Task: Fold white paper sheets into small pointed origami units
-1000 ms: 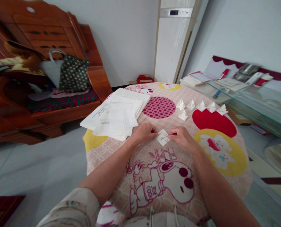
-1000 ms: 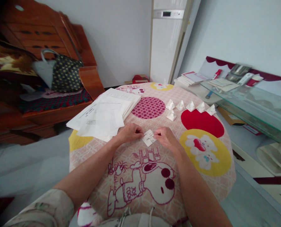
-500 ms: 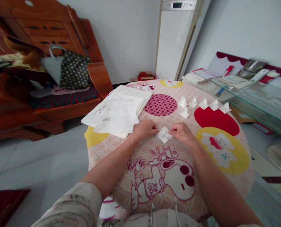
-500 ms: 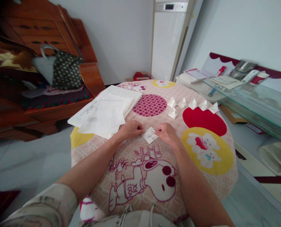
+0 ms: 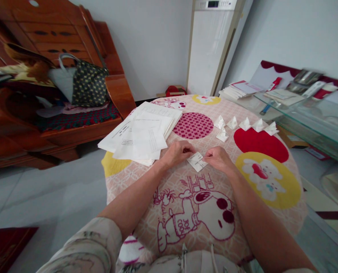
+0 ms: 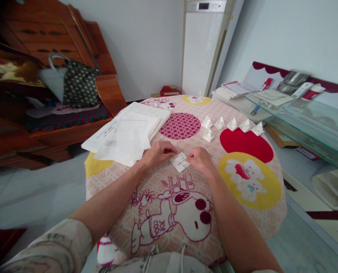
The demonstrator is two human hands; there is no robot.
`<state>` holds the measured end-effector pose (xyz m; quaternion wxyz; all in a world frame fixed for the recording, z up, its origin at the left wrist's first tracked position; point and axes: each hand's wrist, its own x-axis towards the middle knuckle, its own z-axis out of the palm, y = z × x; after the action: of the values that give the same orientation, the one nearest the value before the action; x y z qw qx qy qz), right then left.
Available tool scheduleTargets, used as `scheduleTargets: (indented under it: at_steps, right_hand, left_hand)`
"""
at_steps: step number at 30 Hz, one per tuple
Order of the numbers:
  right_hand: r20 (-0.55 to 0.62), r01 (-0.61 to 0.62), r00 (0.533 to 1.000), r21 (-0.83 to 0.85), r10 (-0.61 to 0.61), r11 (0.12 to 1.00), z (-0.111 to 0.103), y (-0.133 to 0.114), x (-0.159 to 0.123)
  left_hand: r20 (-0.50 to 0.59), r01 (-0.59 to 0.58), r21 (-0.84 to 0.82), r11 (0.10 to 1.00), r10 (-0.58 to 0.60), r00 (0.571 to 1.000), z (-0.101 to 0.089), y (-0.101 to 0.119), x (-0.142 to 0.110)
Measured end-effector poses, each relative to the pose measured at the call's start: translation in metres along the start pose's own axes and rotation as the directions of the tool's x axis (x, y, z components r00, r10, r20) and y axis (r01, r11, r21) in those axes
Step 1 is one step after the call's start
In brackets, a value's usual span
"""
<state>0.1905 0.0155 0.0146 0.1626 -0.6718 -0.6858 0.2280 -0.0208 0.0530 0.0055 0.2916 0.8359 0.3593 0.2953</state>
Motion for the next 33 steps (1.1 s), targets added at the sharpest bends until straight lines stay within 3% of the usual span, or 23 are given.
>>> scheduleTargets:
  at_steps: [3, 5, 10, 14, 24, 28, 33]
  right_hand:
    - [0.018, 0.015, 1.0, -0.008, -0.015, 1.0, -0.001, 0.001, 0.002]
    - [0.052, 0.025, 0.998, 0.002, -0.025, 1.0, -0.005, 0.002, 0.003]
    - [0.193, -0.014, 0.981, 0.094, -0.004, 0.996, -0.014, 0.005, 0.007]
    - [0.24, -0.07, 0.97, 0.149, 0.032, 0.986, -0.017, 0.01, 0.008]
    - [0.225, -0.133, 0.969, 0.143, 0.099, 0.981, -0.017, 0.008, 0.004]
    - [0.224, -0.165, 0.968, 0.223, 0.115, 0.961, -0.019, 0.008, -0.001]
    - [0.202, -0.116, 0.977, 0.232, 0.068, 0.966, -0.018, 0.006, -0.003]
  left_hand:
    - [0.075, -0.197, 0.024, 0.98, 0.195, 0.978, 0.008, -0.002, 0.0]
    - [0.139, -0.253, 0.051, 0.966, 0.244, 0.96, 0.012, -0.005, 0.0]
    - [0.182, -0.278, 0.074, 0.958, 0.261, 0.948, 0.014, -0.01, -0.001]
    - [0.21, -0.305, 0.101, 0.947, 0.279, 0.937, 0.012, -0.008, -0.001]
    - [0.264, -0.308, 0.218, 0.926, 0.248, 0.932, 0.011, -0.002, -0.002]
    - [0.275, -0.308, 0.212, 0.928, 0.246, 0.93, 0.011, -0.001, -0.002]
    - [0.264, -0.298, 0.217, 0.93, 0.238, 0.935, 0.01, 0.0, -0.002]
